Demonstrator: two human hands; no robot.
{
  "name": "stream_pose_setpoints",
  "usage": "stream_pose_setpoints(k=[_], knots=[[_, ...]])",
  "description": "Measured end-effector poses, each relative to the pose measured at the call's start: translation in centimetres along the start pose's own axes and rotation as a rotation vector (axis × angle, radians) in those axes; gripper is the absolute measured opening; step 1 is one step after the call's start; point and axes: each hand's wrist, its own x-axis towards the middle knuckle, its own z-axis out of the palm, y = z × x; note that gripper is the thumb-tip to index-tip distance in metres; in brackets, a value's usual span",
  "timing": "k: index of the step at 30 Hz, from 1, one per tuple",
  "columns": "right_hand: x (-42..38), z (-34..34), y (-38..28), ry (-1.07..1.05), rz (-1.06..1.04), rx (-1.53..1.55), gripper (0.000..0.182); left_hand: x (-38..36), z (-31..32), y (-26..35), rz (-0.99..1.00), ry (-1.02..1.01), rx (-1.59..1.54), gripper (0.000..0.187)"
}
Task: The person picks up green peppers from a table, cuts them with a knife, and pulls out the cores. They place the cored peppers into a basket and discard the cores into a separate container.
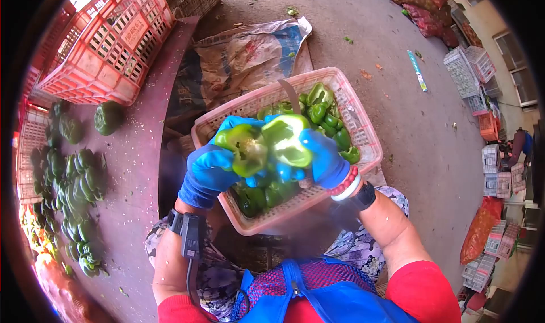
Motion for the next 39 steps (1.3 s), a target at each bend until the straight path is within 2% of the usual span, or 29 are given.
stream_pose_setpoints(k=[1, 4, 6, 8, 10, 11, 13, 15, 16, 18, 20, 22, 26, 29, 30, 31, 32, 33, 36, 39], knots=[[-0.3, -0.3, -0.4, -0.015, 0.025, 0.080, 0.076, 0.1, 0.1, -0.1, 0.008, 0.011, 0.034, 0.066], [-1.0, -0.7, -2.4, -0.105, 0.029, 0.004, 0.082, 0.4, 0.4, -0.6, 0.022, 0.072, 0.212, 0.071], [-1.3, -1.2, -2.7, -0.107, 0.060, -0.069, 0.088, 0.4, 0.2, -1.3, -0.031, -0.043, -0.009, 0.070], [-2.0, -2.1, -1.6, -0.138, 0.018, 0.072, 0.086, 0.6, -0.6, -1.6, 0.035, -0.015, -0.053, 0.068], [-2.4, -3.3, -1.5, -0.291, -0.031, 0.256, 0.083, 1.2, -1.9, -1.0, 0.201, 0.059, -0.126, 0.066], [-3.0, -2.7, -2.6, -0.264, -0.050, 0.258, 0.084, 1.0, -3.1, 0.5, 0.167, -0.033, -0.384, 0.067], [-4.1, -1.8, -5.1, 0.000, -0.048, -0.065, 0.091, 0.7, -4.6, 2.5, 0.225, 0.099, -0.317, 0.077], [-3.4, -2.3, -7.3, 0.178, 0.174, -0.740, 0.071, 1.0, -3.8, 2.3, 0.228, 0.059, -0.219, 0.076], [-3.1, -3.2, -6.2, 0.250, 0.053, -0.910, 0.064, 1.4, -3.1, 1.9, 0.193, 0.035, -0.205, 0.074], [-2.6, -3.2, -4.8, 0.349, -0.017, -0.979, 0.052, 2.1, -2.2, 0.9, 0.127, -0.011, -0.105, 0.072], [-1.7, -2.1, -3.6, 0.391, 0.094, -0.780, 0.046, 2.4, -1.0, -0.7, 0.058, -0.026, -0.039, 0.077], [-0.9, 0.6, -2.5, 0.369, 0.060, -0.659, 0.036, 2.8, -0.8, -2.3, 0.015, -0.069, 0.047, 0.084], [-0.3, 2.2, -2.0, 0.300, 0.160, -0.642, 0.032, 2.3, -0.1, -2.8, -0.051, 0.001, 0.145, 0.071], [0.0, 2.0, 0.1, 0.283, -0.058, -0.599, 0.034, 2.2, -0.2, -3.0, -0.072, 0.072, 0.124, 0.059], [0.2, 1.4, 0.0, 0.294, -0.122, -0.830, 0.038, 2.2, -0.1, -2.9, -0.103, 0.111, 0.148, 0.057], [0.1, 0.9, -0.2, 0.299, -0.092, -0.861, 0.039, 2.2, 0.1, -2.8, -0.136, 0.150, 0.170, 0.054], [0.1, 1.2, -0.8, 0.305, -0.060, -0.891, 0.041, 2.3, 0.3, -3.1, -0.108, 0.175, 0.203, 0.044], [0.1, 1.4, -1.1, 0.311, -0.027, -0.921, 0.042, 2.3, 0.2, -3.3, -0.080, 0.221, 0.226, 0.041], [0.9, 1.1, -0.9, 0.304, -0.123, -1.134, 0.043, 2.4, -0.9, -4.5, 0.013, 0.351, 0.263, 0.034], [2.9, -0.6, 1.8, 0.409, -0.292, -1.333, 0.040, 2.6, -1.7, -6.2, 0.114, 0.497, 0.293, 0.027]])
